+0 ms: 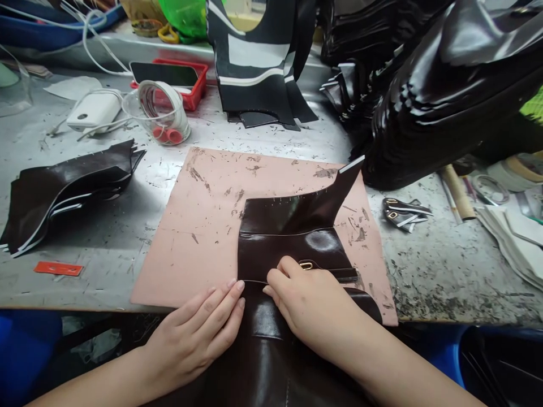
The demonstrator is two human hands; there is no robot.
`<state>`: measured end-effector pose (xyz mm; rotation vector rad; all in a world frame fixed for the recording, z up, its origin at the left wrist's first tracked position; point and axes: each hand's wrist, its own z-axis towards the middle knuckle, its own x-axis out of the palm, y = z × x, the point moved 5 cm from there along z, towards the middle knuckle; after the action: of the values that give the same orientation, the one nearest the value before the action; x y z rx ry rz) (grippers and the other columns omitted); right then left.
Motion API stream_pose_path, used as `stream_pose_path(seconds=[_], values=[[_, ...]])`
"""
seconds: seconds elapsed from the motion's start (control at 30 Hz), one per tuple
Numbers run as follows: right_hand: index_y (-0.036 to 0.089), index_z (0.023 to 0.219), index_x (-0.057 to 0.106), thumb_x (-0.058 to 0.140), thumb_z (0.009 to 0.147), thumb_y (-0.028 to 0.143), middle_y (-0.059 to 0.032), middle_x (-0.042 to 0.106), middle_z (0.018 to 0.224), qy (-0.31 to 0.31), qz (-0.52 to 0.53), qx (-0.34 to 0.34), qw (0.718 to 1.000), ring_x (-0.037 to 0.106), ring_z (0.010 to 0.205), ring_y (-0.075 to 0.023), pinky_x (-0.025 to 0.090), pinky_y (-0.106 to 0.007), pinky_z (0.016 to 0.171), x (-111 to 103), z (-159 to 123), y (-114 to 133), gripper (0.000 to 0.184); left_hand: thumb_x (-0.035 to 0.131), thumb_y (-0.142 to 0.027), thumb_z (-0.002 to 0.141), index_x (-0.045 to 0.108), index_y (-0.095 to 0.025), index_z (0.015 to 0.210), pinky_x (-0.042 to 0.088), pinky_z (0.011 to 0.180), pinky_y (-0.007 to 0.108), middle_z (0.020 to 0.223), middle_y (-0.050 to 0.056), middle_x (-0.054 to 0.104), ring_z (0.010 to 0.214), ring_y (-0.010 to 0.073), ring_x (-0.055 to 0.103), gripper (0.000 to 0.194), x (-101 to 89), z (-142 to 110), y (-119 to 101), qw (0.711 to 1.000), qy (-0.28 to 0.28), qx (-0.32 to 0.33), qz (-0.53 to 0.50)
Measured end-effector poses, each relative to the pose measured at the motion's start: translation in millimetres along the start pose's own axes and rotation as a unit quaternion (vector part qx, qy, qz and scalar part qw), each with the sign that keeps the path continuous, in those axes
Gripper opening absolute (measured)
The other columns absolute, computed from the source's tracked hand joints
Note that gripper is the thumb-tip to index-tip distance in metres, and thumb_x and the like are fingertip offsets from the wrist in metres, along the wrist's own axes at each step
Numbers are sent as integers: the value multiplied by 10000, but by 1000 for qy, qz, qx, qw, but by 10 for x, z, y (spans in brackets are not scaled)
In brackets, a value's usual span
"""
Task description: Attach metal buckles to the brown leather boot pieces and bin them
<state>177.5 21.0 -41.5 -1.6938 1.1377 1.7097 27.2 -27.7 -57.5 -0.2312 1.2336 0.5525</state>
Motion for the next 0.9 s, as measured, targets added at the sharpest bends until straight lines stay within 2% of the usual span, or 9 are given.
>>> stream_pose_path(seconds=[0.2, 0.3, 0.5, 0.63, 0.77, 0.9], values=[[178, 694, 513, 359, 909, 263, -41, 509, 743, -103, -19, -23, 994, 467, 503, -103, 362, -222, 449, -39, -115, 64, 277, 342, -122, 838, 574, -95, 1073, 364, 930, 362, 1186, 147, 576, 1088, 265, 535, 331, -37, 92, -9, 1000, 1, 9, 20], [161, 709, 535, 391, 872, 251, -84, 537, 845, -146, -38, 6, 989, 516, 582, -117, 399, -221, 495, -112, -258, -6, 235, 330, -93, 822, 587, -84, 1031, 363, 907, 364, 1140, 157, 602, 1034, 261, 568, 332, -75, 140, 34, 1000, -13, 4, 1], [181, 724, 540, 376, 879, 279, -57, 570, 941, -66, 10, 77, 995, 543, 600, -109, 404, -226, 501, -175, -443, -314, 245, 321, -26, 779, 591, -45, 1016, 367, 876, 359, 1068, 151, 636, 970, 246, 587, 360, -112, 207, 121, 998, -38, -9, -39], [187, 745, 546, 379, 894, 286, -36, 576, 919, -49, 18, 88, 995, 532, 592, -106, 386, -231, 501, -175, -421, -393, 244, 342, -51, 781, 521, -33, 1162, 381, 821, 371, 1040, 125, 637, 866, 237, 580, 422, -75, 258, 118, 1000, -4, -3, -14], [178, 746, 544, 391, 892, 280, -32, 573, 849, -32, 24, 85, 996, 525, 592, -111, 359, -227, 493, -178, -353, -427, 235, 386, -87, 776, 489, -29, 1207, 388, 694, 353, 939, 107, 629, 727, 213, 533, 447, -53, 378, 86, 999, 37, 15, 33], [173, 755, 549, 414, 882, 256, -25, 550, 785, -20, 28, 74, 997, 499, 567, -109, 337, -227, 493, -176, -285, -449, 203, 430, -102, 761, 490, -95, 1239, 347, 536, 310, 782, 62, 592, 603, 183, 476, 482, -29, 573, 73, 996, 67, 25, 59]])
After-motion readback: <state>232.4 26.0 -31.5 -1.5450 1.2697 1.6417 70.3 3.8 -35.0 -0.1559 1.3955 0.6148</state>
